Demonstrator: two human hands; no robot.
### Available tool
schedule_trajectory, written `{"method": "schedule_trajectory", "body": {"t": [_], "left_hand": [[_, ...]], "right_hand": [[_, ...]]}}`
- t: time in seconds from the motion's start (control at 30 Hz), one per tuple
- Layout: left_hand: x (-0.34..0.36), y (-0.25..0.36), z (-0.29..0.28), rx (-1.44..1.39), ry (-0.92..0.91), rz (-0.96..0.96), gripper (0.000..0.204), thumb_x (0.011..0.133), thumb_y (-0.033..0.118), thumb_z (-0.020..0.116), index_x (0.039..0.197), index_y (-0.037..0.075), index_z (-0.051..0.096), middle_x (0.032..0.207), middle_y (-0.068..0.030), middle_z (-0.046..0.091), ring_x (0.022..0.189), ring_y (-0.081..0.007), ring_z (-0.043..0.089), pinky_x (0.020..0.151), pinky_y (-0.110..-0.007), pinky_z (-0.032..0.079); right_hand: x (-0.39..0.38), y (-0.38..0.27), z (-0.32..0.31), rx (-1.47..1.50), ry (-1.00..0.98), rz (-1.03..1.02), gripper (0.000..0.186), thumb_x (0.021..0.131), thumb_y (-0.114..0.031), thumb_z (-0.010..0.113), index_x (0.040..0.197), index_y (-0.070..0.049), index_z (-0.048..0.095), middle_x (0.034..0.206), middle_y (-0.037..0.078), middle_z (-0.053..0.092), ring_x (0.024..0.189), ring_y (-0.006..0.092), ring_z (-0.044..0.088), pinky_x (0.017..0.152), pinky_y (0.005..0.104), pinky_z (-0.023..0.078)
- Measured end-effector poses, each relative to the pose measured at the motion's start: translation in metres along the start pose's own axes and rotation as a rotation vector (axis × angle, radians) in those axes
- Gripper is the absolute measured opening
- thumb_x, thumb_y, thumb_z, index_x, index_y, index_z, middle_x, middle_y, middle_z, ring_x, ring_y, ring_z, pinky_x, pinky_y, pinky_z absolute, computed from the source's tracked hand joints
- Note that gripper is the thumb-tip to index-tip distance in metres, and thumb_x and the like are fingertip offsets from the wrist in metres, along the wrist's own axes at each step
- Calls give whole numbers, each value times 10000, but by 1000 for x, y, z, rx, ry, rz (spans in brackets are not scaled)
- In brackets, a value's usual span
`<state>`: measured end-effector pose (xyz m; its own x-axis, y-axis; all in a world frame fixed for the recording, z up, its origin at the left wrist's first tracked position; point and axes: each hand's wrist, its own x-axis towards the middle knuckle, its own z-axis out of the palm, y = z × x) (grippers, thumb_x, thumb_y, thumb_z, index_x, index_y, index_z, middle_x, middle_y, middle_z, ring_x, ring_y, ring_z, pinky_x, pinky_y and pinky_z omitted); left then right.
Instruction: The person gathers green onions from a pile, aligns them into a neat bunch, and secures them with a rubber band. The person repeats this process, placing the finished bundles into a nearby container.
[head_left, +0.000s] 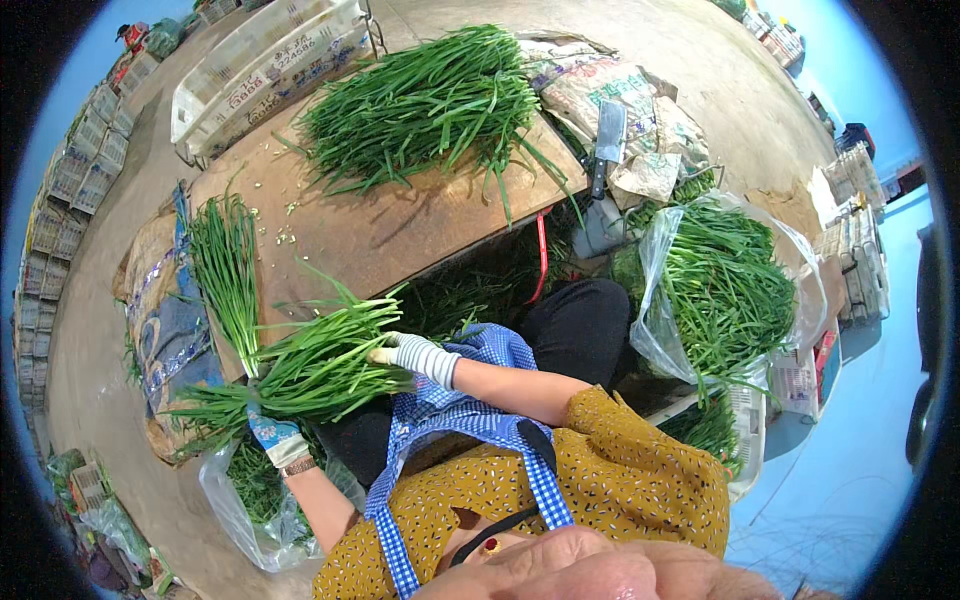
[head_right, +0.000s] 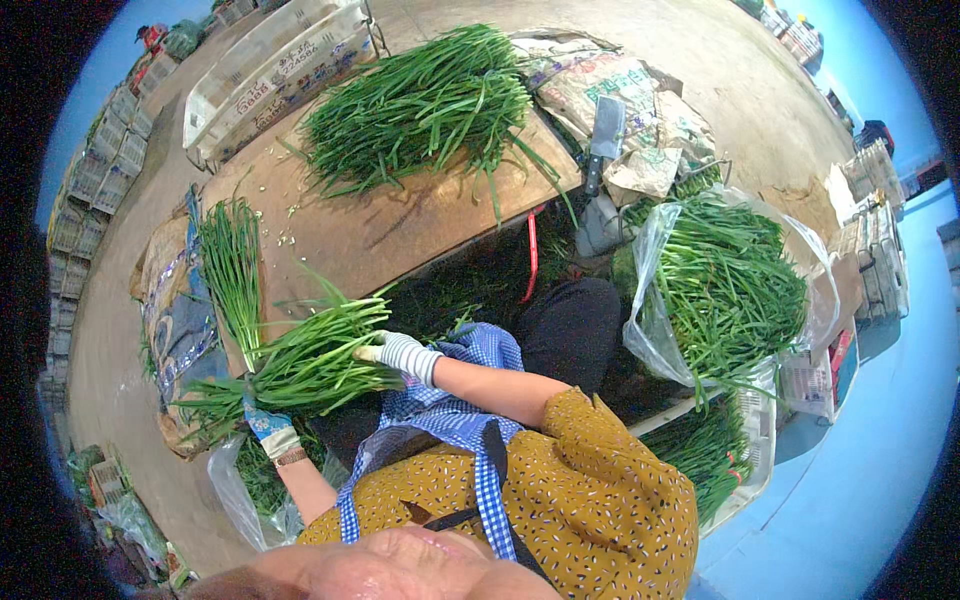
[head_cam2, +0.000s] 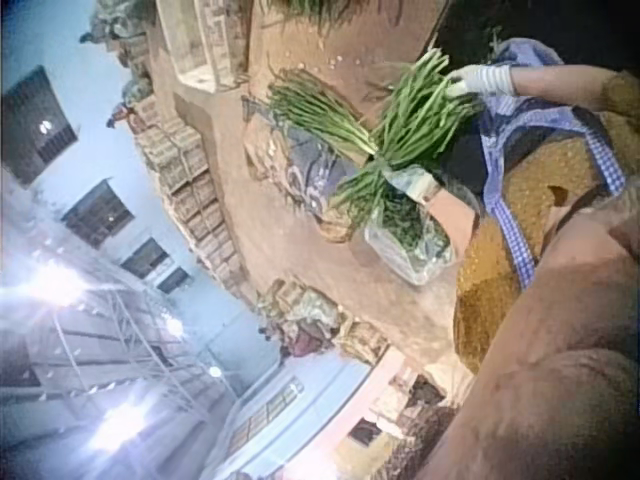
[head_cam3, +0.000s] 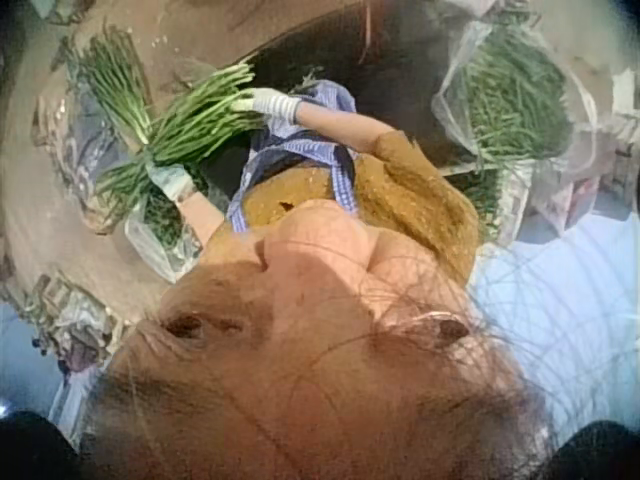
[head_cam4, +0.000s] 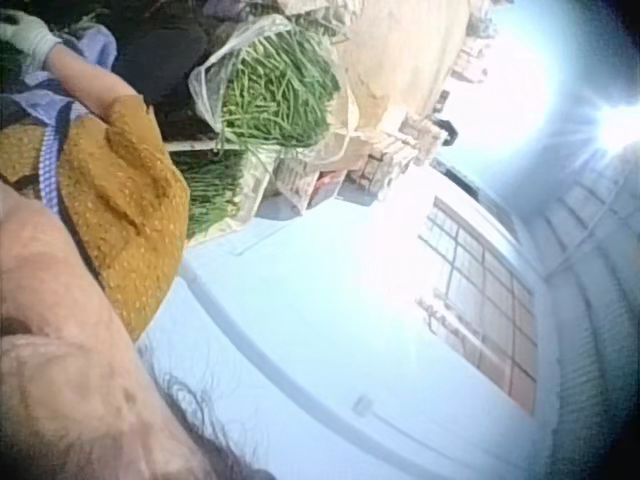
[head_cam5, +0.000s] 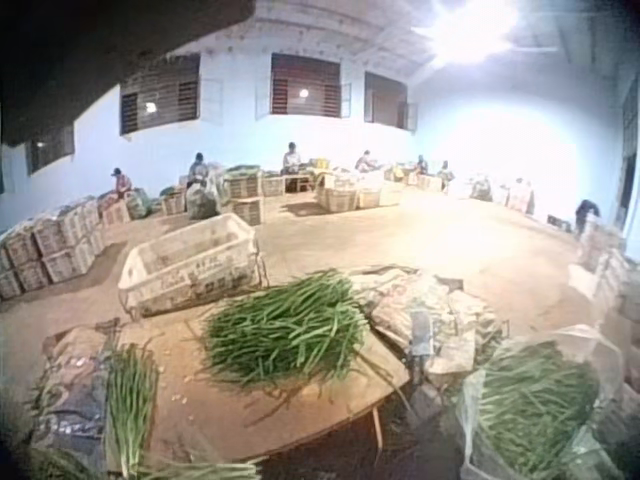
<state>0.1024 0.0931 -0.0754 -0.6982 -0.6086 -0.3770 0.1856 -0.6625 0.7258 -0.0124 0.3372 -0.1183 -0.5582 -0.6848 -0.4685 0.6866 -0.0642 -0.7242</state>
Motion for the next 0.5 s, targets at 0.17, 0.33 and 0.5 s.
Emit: {"method": "schedule_trajectory", "body": {"t": [0.17, 0.33, 0.5], "left_hand": [[-8, 5, 4, 175, -82, 11, 332, 879, 227, 444, 1133, 35, 537, 1131, -105, 547, 1024, -221, 515, 891, -379, 421], [-11, 7, -15, 229, -102, 101, 356, 921, 180, 359, 1208, -20, 426, 1212, -150, 472, 1062, -248, 475, 956, -387, 364], [8, 12, -29, 173, 42, 124, 355, 900, 207, 356, 1167, 15, 488, 1187, -128, 512, 1055, -266, 495, 938, -421, 372]], "right_hand": [[41, 36, -15, -569, 251, -230, 343, 719, -332, 642, 941, -70, 629, 863, 143, 643, 793, 268, 603, 716, 352, 462], [-4, -34, -1, -1291, 278, -474, 256, 774, -342, 542, 892, -132, 631, 728, 160, 613, 660, 331, 597, 594, 410, 484], [-14, -37, -74, -1469, 340, -156, 277, 783, -335, 513, 867, -100, 634, 794, 127, 621, 752, 311, 596, 674, 383, 472]]}}
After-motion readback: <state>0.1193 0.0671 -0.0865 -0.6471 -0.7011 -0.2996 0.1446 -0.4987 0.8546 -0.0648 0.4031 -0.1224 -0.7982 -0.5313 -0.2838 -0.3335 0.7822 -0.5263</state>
